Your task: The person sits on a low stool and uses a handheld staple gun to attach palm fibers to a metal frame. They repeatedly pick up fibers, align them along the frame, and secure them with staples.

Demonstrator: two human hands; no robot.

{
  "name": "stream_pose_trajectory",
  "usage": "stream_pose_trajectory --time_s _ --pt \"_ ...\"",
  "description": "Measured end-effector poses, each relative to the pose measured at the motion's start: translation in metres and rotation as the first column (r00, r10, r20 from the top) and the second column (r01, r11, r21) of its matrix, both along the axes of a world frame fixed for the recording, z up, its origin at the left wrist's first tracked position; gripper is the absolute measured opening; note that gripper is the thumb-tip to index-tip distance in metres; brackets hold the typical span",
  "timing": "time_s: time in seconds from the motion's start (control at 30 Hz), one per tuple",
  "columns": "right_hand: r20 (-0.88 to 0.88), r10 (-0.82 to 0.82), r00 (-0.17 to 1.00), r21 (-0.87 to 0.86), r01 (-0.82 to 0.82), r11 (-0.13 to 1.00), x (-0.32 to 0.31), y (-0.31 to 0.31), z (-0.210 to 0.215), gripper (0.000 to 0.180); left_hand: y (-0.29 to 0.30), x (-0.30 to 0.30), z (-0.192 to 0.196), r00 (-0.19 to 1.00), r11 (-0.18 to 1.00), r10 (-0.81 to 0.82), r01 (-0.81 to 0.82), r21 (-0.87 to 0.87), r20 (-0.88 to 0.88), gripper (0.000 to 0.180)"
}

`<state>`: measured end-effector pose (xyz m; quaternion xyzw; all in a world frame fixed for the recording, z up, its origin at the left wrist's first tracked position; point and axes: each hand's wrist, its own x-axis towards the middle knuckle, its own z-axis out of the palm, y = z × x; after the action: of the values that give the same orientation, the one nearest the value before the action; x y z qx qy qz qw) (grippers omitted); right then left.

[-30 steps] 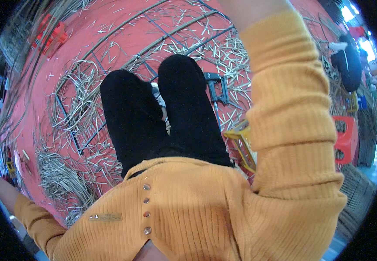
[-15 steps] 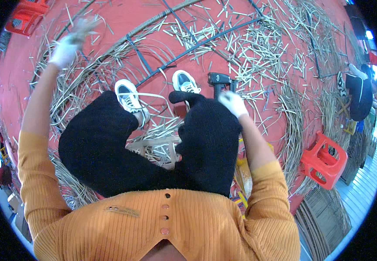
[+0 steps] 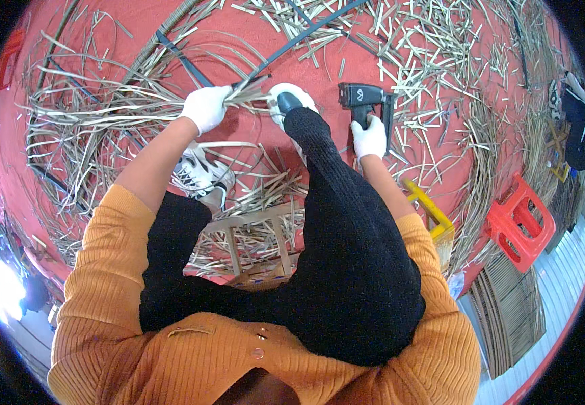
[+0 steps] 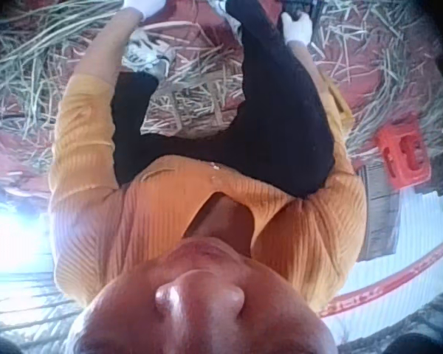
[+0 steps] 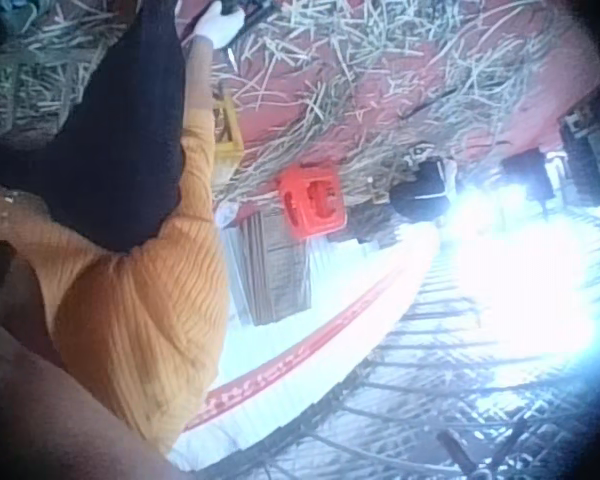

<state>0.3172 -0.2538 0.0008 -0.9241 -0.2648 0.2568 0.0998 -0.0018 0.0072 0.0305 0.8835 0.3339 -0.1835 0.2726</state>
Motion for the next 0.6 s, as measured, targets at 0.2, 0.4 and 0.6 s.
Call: stream_pose_trajectory --time_s 0.2,0.4,0.6 --pt "0.012 -0.037 0.999 -0.117 0.038 0.992 -0.001 0.011 0.001 0.059 -0.036 -0.022 0.022 0.998 0.993 0.015 -0.022 -0.113 -0.064 0.025" --pt "0.129 -0.034 0.991 -0.206 0.060 0.977 -0.005 0.017 -0.027 0.058 -0.003 -0.028 0.016 0.985 0.978 0.121 -0.097 -0.185 0.126 0.025" --pt "-0.127 -0.202 0.971 -0.083 0.193 0.978 0.007 0.016 0.007 0.039 0.062 0.011 0.036 0.797 0.665 0.588 -0.380 -0.643 0.136 0.019"
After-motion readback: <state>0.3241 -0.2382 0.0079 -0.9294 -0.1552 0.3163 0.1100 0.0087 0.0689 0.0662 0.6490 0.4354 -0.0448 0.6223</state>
